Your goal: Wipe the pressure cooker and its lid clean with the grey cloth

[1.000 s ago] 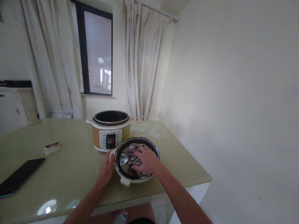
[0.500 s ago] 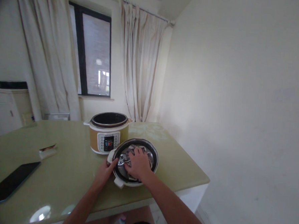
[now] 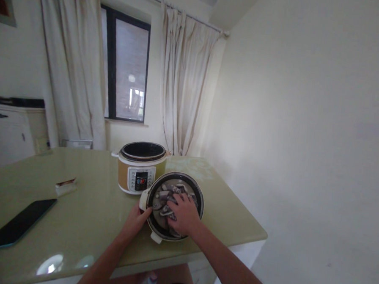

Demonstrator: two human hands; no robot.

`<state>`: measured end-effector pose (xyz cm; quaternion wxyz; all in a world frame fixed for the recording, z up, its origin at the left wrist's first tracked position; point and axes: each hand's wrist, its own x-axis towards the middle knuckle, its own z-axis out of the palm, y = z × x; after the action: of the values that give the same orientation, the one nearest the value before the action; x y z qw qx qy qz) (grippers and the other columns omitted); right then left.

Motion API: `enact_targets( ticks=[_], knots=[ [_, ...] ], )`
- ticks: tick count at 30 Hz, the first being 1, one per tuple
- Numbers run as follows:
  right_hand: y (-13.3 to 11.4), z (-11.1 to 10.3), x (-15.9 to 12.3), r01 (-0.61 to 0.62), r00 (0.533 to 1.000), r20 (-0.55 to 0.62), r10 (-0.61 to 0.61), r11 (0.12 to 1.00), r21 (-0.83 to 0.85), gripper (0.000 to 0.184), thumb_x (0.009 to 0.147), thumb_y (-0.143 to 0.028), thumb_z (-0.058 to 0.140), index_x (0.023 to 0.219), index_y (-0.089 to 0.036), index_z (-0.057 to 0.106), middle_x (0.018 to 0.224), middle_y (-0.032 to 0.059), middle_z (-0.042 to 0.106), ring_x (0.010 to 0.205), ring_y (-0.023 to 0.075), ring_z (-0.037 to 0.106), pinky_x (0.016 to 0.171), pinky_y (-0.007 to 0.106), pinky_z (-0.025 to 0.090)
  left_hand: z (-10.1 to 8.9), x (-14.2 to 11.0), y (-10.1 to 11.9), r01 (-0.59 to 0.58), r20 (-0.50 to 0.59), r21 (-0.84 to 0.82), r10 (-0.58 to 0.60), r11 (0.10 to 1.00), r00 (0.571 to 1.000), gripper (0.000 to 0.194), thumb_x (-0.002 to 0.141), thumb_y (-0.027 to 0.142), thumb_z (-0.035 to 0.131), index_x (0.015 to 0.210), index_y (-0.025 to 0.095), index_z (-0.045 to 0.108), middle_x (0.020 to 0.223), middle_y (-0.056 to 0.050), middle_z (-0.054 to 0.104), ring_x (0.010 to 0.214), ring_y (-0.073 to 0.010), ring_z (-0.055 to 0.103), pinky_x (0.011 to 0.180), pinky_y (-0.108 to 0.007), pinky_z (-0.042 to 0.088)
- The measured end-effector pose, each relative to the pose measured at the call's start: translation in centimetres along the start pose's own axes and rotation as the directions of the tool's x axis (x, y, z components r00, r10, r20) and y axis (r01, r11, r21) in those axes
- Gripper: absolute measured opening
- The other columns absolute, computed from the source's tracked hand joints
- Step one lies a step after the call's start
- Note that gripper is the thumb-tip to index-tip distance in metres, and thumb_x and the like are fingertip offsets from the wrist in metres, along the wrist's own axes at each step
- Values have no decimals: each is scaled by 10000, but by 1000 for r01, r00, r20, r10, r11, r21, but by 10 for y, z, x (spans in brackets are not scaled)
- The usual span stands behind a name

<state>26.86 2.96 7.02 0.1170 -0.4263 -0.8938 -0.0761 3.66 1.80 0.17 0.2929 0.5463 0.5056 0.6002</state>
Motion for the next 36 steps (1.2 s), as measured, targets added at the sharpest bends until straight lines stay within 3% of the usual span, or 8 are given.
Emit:
enact_targets(
  ticks=[3, 5, 12, 16, 20, 27, 32, 36],
  knots=[
    [11, -8, 19, -203, 977, -73, 199, 978, -54, 537, 928, -526, 630, 1410, -290, 648, 1510, 126, 557, 1350, 370, 468, 1067, 490, 438, 3, 0, -2, -32, 9, 2, 32, 1000, 999, 577, 814, 319, 612, 1363, 150, 657, 1336, -128, 730, 1268, -299, 659, 1138, -476, 488],
    [11, -9, 37, -252, 963, -110, 245, 966, -55, 509, 942, -524, 606, 1389, -284, 659, 1469, 134, 578, 1333, 364, 478, 1044, 474, 456, 5, 1, -5, -48, 12, -4, 48, 999, 999, 598, 808, 310, 619, 1384, 153, 641, 1351, -127, 722, 1285, -298, 652, 1140, -471, 489],
    [-17, -6, 81, 56, 992, -116, -58, 998, -20, 545, 942, -568, 600, 1363, -226, 654, 1372, 136, 634, 1313, 340, 491, 1112, 482, 415, 1, 1, -11, -66, -24, 48, 67, 997, 997, 596, 799, 271, 616, 1382, 149, 638, 1344, -129, 717, 1284, -305, 645, 1140, -474, 487],
    [0, -14, 72, -138, 985, -108, 133, 989, -44, 462, 954, -516, 583, 1315, -244, 681, 1416, 138, 604, 1337, 342, 472, 1065, 463, 457, 1, -1, -7, -49, -70, 82, 55, 995, 996, 587, 817, 286, 611, 1387, 146, 631, 1328, -134, 721, 1269, -304, 650, 1119, -471, 497],
    [12, -13, 42, -297, 953, -81, 292, 953, -60, 459, 953, -533, 573, 1277, -230, 695, 1397, 172, 593, 1312, 371, 499, 970, 454, 510, 6, 0, -4, -40, -86, 77, 47, 996, 995, 565, 819, 299, 617, 1359, 134, 641, 1276, -142, 740, 1209, -305, 678, 1079, -473, 520],
    [-7, -3, 4, -20, 999, 34, 20, 1000, 10, 444, 901, -565, 669, 1214, -253, 707, 1371, 125, 631, 1323, 353, 505, 1075, 513, 444, 6, 1, 1, -54, -82, 70, 59, 996, 995, 509, 833, 342, 620, 1304, 156, 666, 1241, -133, 753, 1186, -305, 689, 1076, -479, 516],
    [-12, -2, 15, 104, 995, -3, -104, 994, -24, 437, 883, -474, 711, 1257, -250, 685, 1713, 75, 339, 1506, 379, 311, 1153, 588, 357, 4, 0, -1, -33, -79, 54, 37, 998, 996, 540, 822, 343, 621, 1327, 153, 647, 1250, -132, 747, 1182, -302, 687, 1082, -482, 512],
    [-11, -3, 36, 153, 988, 3, -153, 987, -38, 499, 936, -347, 642, 1429, -293, 586, 1658, 58, 443, 1416, 333, 425, 1136, 570, 373, 3, -2, -2, -24, -89, 91, 32, 996, 995, 542, 817, 318, 617, 1332, 151, 651, 1236, -123, 747, 1150, -288, 692, 1042, -459, 540]
  ],
)
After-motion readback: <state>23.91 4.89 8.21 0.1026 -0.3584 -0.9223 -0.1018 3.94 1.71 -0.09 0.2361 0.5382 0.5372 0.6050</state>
